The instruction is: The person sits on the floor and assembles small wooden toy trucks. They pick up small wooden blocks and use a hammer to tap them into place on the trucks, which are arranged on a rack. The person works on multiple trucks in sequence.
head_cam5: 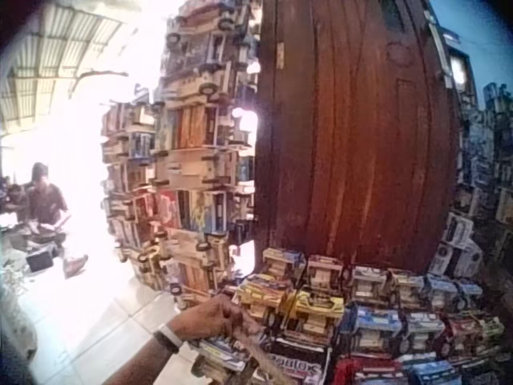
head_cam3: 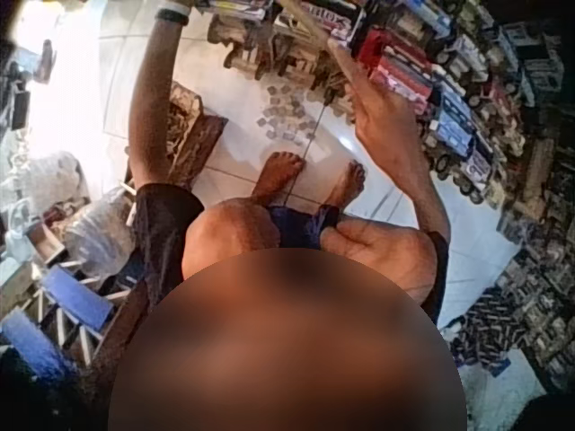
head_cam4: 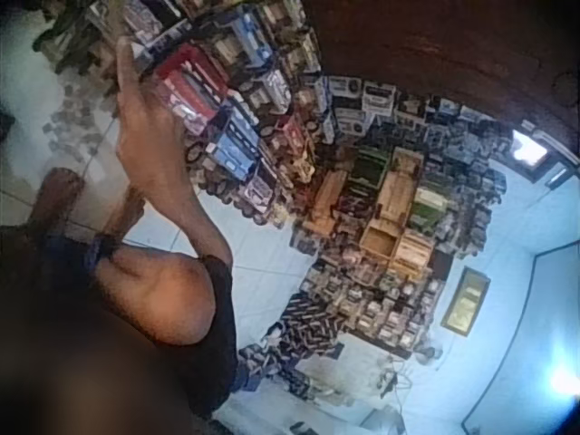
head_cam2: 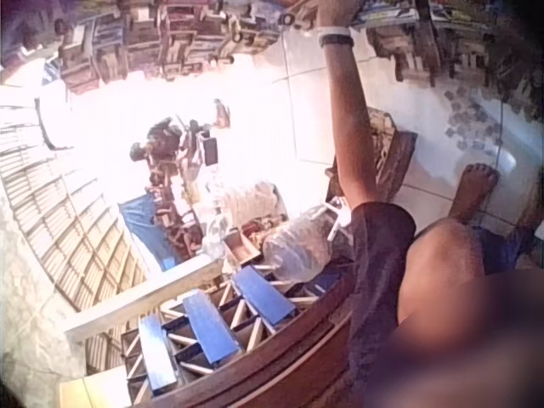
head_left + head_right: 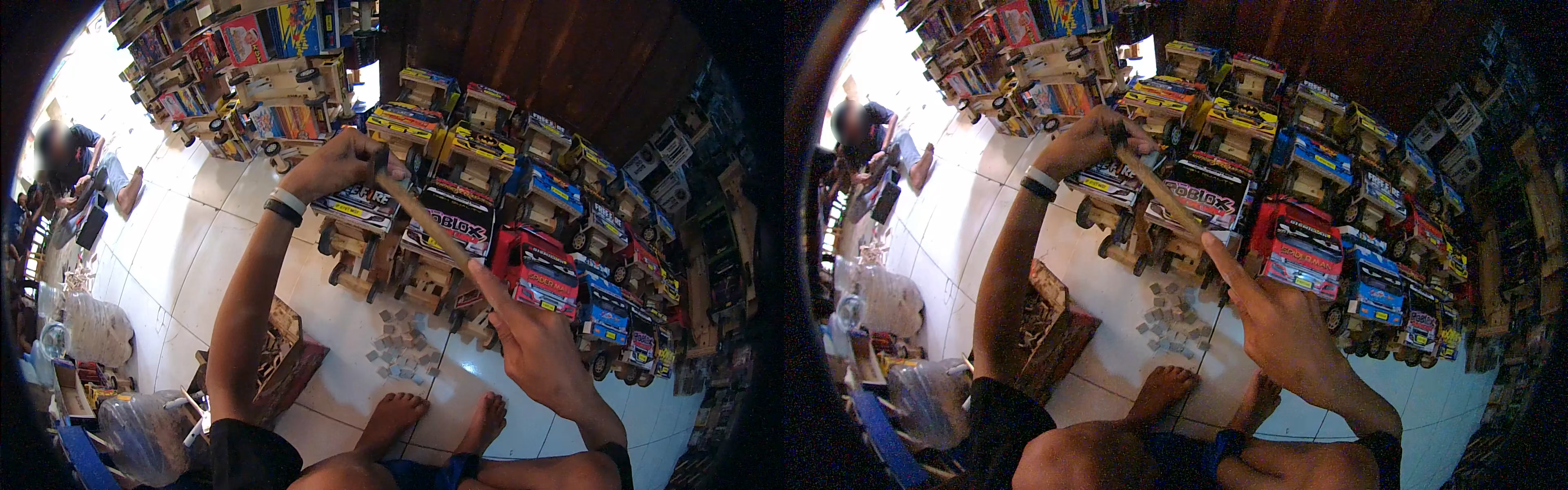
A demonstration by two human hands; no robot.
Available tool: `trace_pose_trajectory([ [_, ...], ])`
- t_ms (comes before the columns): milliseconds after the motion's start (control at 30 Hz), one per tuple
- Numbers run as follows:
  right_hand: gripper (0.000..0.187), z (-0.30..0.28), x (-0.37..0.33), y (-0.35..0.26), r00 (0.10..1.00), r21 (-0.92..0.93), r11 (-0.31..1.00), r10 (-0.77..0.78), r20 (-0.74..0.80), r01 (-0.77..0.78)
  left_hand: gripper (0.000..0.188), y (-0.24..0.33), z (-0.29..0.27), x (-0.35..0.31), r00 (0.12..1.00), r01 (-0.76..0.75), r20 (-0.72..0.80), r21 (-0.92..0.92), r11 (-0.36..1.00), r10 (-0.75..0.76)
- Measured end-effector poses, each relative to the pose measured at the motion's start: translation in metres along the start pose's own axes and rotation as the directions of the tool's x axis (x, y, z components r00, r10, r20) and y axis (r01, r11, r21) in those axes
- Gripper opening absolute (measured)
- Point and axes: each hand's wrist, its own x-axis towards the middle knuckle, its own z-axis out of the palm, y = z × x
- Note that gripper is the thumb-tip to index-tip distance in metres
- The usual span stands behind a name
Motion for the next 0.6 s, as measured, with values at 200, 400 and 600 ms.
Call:
trace_pose_trajectory([
  [200, 0.079, 0.01, 0.0, 0.009, 0.999, -0.033, 0.999, -0.036, -0.036, 0.035, 0.021, 0.012, 0.005, -0.001, 0.997, 0.066, -0.027, -0.002, 0.998, -0.066],
  [400, 0.067, 0.012, -0.021, 0.011, 0.976, 0.253, 0.965, -0.01, -0.22, 0.067, 0.02, 0.046, 0.042, -0.065, 0.601, -0.053, -0.752, 0.302, 0.952, 0.272],
  [600, 0.058, 0.019, -0.038, 0.017, 0.916, 0.381, 0.912, 0.016, -0.402, 0.151, 0.006, 0.017, 0.209, -0.199, 0.77, 0.311, -0.635, 0.289, 0.905, -0.062],
])
